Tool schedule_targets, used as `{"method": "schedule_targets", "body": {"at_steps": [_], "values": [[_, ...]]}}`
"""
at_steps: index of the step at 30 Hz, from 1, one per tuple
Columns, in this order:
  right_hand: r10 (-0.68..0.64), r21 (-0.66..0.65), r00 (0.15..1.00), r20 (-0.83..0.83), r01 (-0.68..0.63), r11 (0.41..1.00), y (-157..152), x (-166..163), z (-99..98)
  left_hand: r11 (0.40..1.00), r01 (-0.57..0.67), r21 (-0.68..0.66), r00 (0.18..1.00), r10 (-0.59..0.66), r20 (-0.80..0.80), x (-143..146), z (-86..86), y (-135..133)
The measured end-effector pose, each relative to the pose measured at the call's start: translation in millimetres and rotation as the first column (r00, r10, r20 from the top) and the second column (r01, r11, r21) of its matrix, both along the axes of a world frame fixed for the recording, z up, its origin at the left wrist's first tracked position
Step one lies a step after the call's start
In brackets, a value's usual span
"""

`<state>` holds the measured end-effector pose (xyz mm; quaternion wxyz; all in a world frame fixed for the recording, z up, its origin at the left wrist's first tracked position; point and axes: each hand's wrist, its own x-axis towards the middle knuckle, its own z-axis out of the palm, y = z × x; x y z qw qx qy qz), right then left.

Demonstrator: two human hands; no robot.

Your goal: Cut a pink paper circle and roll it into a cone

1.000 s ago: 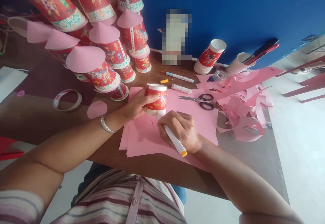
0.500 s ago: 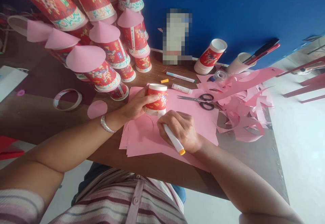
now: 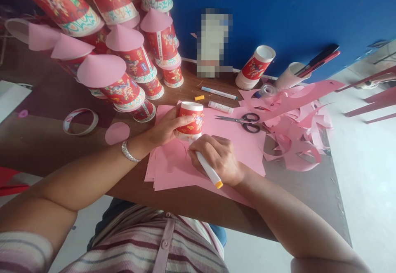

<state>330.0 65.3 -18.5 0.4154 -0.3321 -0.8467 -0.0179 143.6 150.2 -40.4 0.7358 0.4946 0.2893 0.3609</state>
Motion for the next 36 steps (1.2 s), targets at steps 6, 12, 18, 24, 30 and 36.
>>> {"method": "schedule_targets", "body": {"at_steps": [6,12,18,24,30,36], "values": [[0.001,0.002,1.000,-0.004,-0.001,1.000,0.7,0.3,-2.7,1.000,0.006,0.012,1.000,-0.006,-0.007,0.5,-3.0,0.7],[-0.036,0.010,0.999,-0.007,0.036,0.999,1.6,0.9,-4.4,1.000,-0.002,0.025,0.999,0.003,-0.050,-0.3,-4.0,1.2],[-0.036,0.003,0.999,-0.016,0.036,0.999,2.5,2.8,-2.6,1.000,0.001,0.023,0.999,0.000,-0.036,0.3,-4.9,1.7],[-0.037,-0.003,0.999,-0.006,0.037,0.999,2.8,3.0,1.6,1.000,-0.006,0.014,0.999,0.007,-0.044,-0.3,-2.5,1.2],[-0.052,0.006,0.999,0.002,0.052,0.999,2.6,2.4,2.1,1.000,0.010,0.008,0.999,-0.010,-0.032,-0.9,1.3,0.6],[-0.034,0.003,0.999,-0.003,0.034,0.999,2.6,2.4,2.4,1.000,0.004,0.011,1.000,-0.004,-0.014,-1.0,2.2,-0.2]]}}
